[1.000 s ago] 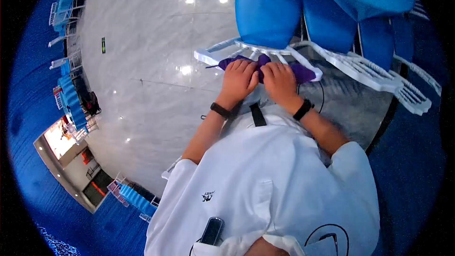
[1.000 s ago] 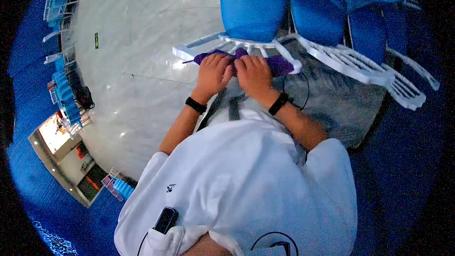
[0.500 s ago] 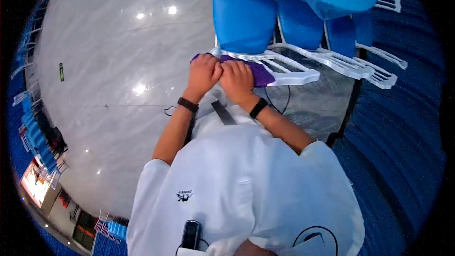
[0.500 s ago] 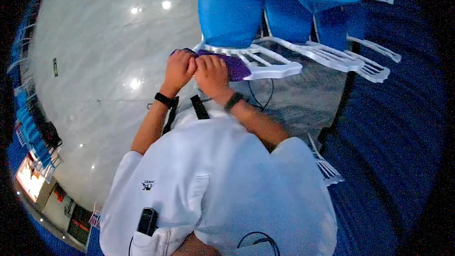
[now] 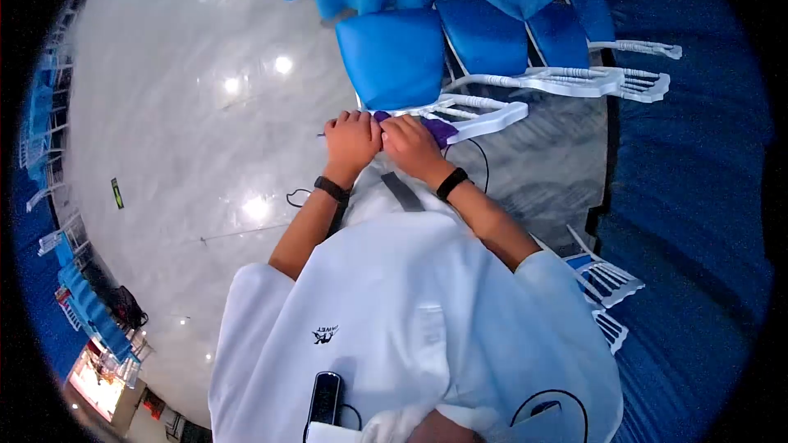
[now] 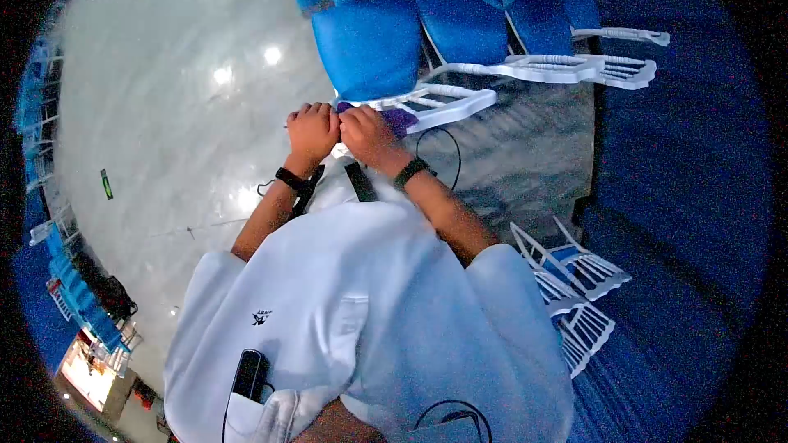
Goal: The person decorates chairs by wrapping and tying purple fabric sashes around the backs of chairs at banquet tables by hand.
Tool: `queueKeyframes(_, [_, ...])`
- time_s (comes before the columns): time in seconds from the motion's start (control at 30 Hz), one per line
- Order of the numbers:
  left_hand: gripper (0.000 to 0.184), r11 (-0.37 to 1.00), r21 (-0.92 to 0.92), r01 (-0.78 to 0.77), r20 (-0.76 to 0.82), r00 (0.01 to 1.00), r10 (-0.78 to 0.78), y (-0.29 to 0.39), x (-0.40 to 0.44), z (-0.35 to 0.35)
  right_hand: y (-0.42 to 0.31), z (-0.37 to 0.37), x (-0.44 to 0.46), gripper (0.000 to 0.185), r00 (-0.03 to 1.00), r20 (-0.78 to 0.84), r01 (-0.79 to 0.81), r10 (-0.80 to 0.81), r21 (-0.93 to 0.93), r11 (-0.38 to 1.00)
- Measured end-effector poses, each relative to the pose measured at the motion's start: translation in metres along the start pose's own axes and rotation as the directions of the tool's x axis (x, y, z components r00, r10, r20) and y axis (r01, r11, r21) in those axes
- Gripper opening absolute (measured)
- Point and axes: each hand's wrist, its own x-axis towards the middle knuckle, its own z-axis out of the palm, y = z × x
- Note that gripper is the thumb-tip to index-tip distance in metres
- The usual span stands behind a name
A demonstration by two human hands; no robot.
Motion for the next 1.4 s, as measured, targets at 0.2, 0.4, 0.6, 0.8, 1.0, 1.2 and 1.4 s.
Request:
queueKeyframes(0.2, [0.024, 0.995, 0.027, 0.095, 0.061, 0.994, -0.096, 0.005, 0.007, 0.004, 0.005, 0.003, 0.001, 0.013, 0.996, -0.088, 0.03, -0.024, 0.066, 0.997])
queueKeyframes(0.4, [0.022, 0.982, -0.175, -0.07, -0.094, 0.994, 0.054, -0.023, -0.001, 0.004, 0.006, 0.005, -0.009, 0.019, 0.989, -0.095, 0.11, -0.115, -0.056, 0.992])
queueKeyframes(0.6, [0.029, 0.997, -0.061, -0.053, 0.172, 0.983, 0.063, -0.011, 0.017, 0.006, 0.012, -0.008, -0.02, 0.014, 0.995, 0.098, 0.049, -0.021, -0.294, 0.955])
queueKeyframes(0.8, [0.025, 0.946, -0.203, -0.252, 0.178, 0.941, 0.289, -0.035, -0.002, -0.008, -0.027, 0.035, 0.001, 0.012, 0.96, -0.093, -0.28, 0.265, -0.243, 0.929])
queueKeyframes(1.0, [0.036, 0.794, -0.524, -0.309, -0.015, 0.935, 0.353, -0.083, -0.026, -0.012, -0.05, 0.062, 0.018, 0.011, 0.939, -0.175, -0.343, 0.296, -0.458, 0.82])
queueKeyframes(1.2, [0.037, 0.908, -0.361, -0.213, 0.223, 0.925, 0.306, -0.068, -0.016, -0.027, -0.052, 0.074, 0.027, 0.011, 0.883, -0.215, -0.465, 0.416, -0.517, 0.719])
queueKeyframes(1.4, [0.03, 0.894, -0.118, -0.432, 0.062, 0.895, 0.441, -0.004, -0.01, 0.001, -0.024, 0.011, -0.017, 0.012, 0.91, -0.175, -0.412, 0.377, -0.498, 0.763])
